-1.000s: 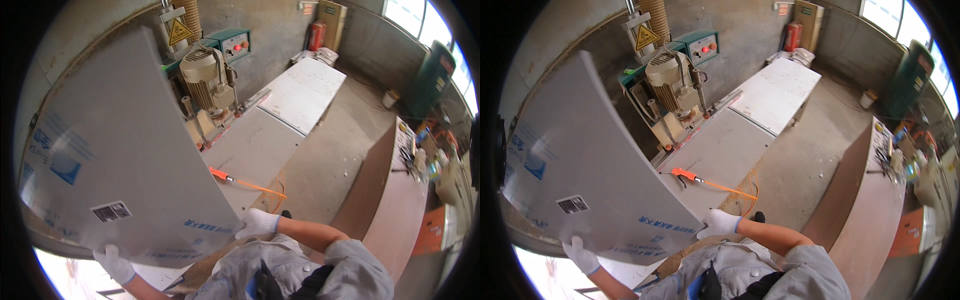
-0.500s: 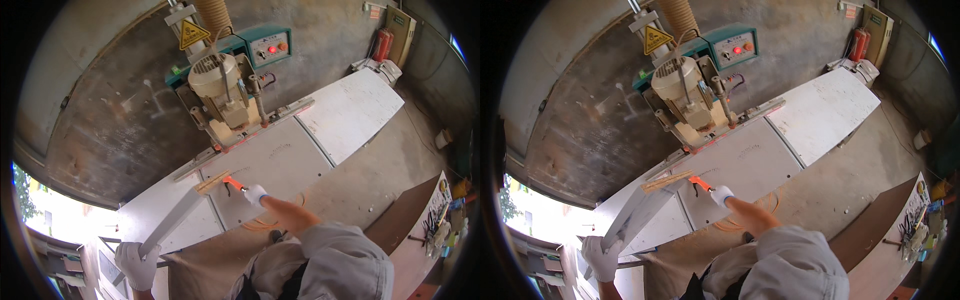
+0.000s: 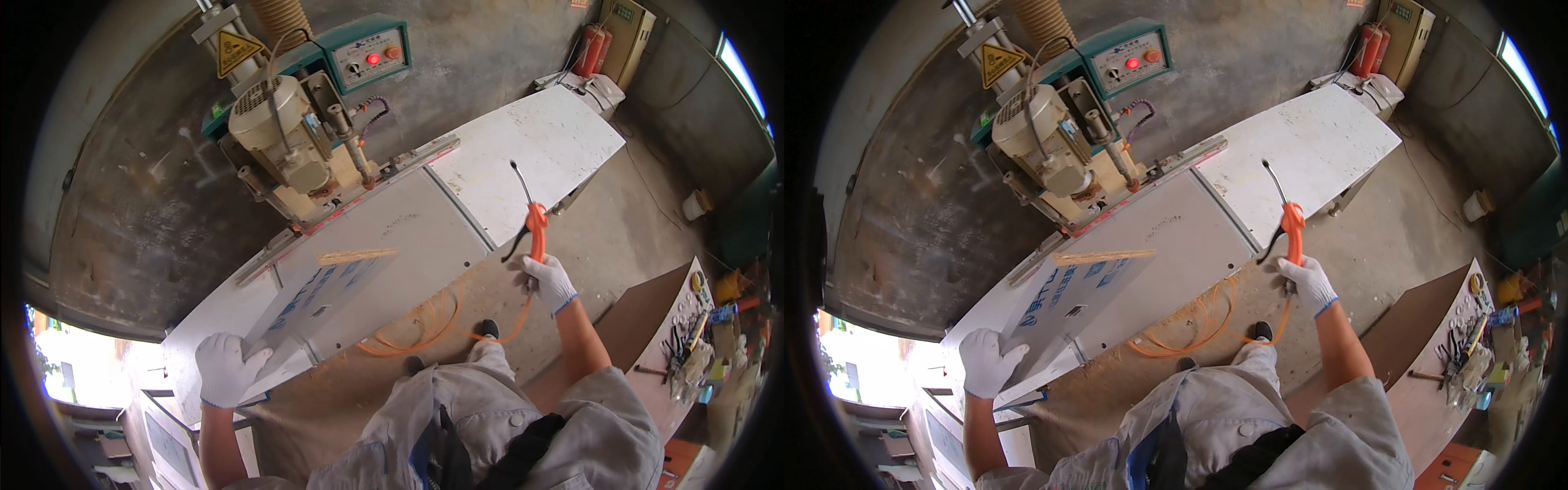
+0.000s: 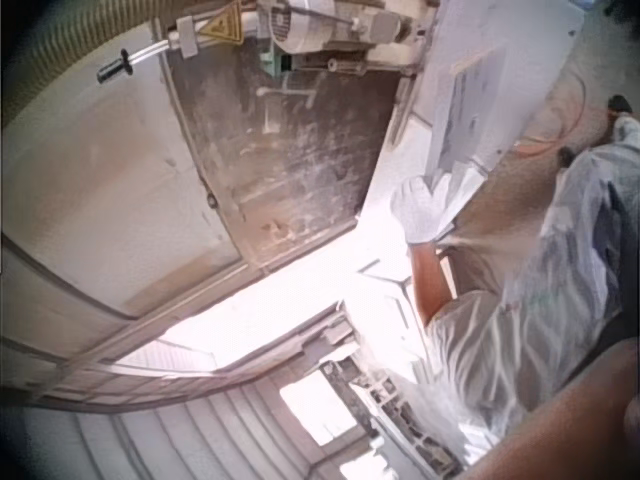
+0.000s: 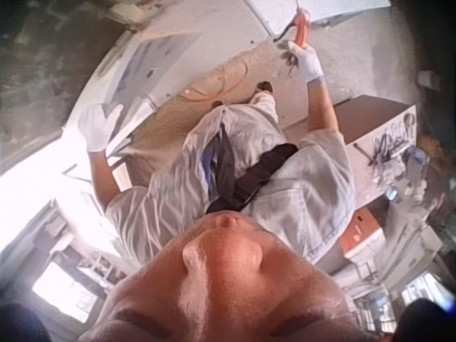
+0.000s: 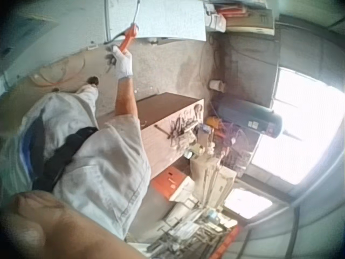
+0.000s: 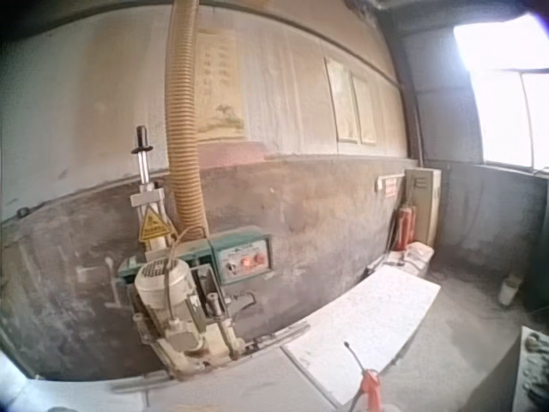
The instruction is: The person moves rectangular white furniture panels from a stack to a drilling machine, aligns them against a guide, and drills holes using a foot-operated or automatic vertical drill press before stacking them on another pile.
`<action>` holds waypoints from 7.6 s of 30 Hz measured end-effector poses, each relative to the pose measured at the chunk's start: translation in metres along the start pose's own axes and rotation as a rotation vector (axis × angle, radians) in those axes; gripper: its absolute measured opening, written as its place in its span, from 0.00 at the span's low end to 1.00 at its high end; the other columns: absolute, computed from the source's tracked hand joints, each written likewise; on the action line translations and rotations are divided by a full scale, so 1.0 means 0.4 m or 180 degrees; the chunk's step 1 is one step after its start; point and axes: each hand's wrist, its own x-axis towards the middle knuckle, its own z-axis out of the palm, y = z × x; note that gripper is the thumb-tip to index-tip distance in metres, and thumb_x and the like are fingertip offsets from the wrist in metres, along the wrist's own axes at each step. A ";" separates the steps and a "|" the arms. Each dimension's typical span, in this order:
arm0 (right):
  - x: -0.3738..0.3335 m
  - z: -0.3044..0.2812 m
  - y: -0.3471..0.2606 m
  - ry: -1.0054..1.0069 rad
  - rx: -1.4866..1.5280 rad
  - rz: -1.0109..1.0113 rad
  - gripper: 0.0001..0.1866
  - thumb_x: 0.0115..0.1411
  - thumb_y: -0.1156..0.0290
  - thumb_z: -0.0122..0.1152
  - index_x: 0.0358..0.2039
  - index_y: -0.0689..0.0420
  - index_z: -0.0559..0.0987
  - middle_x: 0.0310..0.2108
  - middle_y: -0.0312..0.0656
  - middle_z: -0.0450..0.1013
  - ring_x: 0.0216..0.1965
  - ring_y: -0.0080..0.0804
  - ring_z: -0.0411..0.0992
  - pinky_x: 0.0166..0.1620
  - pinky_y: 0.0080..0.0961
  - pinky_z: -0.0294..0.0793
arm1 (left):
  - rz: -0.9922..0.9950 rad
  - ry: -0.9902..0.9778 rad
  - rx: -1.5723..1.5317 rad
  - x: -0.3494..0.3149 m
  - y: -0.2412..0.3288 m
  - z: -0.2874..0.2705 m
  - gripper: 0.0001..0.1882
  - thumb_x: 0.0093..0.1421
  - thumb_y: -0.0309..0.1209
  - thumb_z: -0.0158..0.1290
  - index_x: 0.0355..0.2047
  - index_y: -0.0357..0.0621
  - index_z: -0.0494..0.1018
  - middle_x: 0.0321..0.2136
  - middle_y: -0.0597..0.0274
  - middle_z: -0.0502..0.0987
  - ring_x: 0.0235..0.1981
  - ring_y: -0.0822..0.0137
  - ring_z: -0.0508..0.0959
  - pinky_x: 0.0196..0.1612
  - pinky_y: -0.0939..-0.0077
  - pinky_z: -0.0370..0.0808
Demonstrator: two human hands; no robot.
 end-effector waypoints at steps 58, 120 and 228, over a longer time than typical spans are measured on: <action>0.508 -0.227 0.098 0.0281 -0.1506 0.0582 0.20 0.53 0.75 0.66 0.44 0.54 0.69 0.23 0.40 0.70 0.15 0.30 0.68 0.15 0.28 0.66 | -0.2214 -0.0307 -0.1376 -0.062 0.499 0.865 0.56 0.41 0.53 0.71 0.64 0.33 0.63 0.65 0.41 0.64 0.70 0.38 0.57 0.72 0.46 0.51; 0.530 -0.277 -0.195 -0.1318 -0.2773 0.1618 0.16 0.60 0.64 0.64 0.40 0.63 0.74 0.22 0.37 0.73 0.17 0.21 0.69 0.22 0.22 0.69 | -0.3583 -0.0220 -0.1038 0.103 0.493 0.826 0.44 0.52 0.44 0.68 0.65 0.37 0.67 0.64 0.46 0.69 0.68 0.43 0.63 0.70 0.53 0.60; 0.424 -0.121 -0.161 -0.1506 -0.3734 0.0505 0.25 0.60 0.55 0.64 0.47 0.65 0.79 0.30 0.48 0.79 0.26 0.33 0.77 0.32 0.31 0.75 | -0.3597 0.0135 -0.0645 0.413 0.760 0.843 0.42 0.49 0.42 0.66 0.64 0.42 0.64 0.67 0.45 0.60 0.71 0.41 0.54 0.73 0.38 0.44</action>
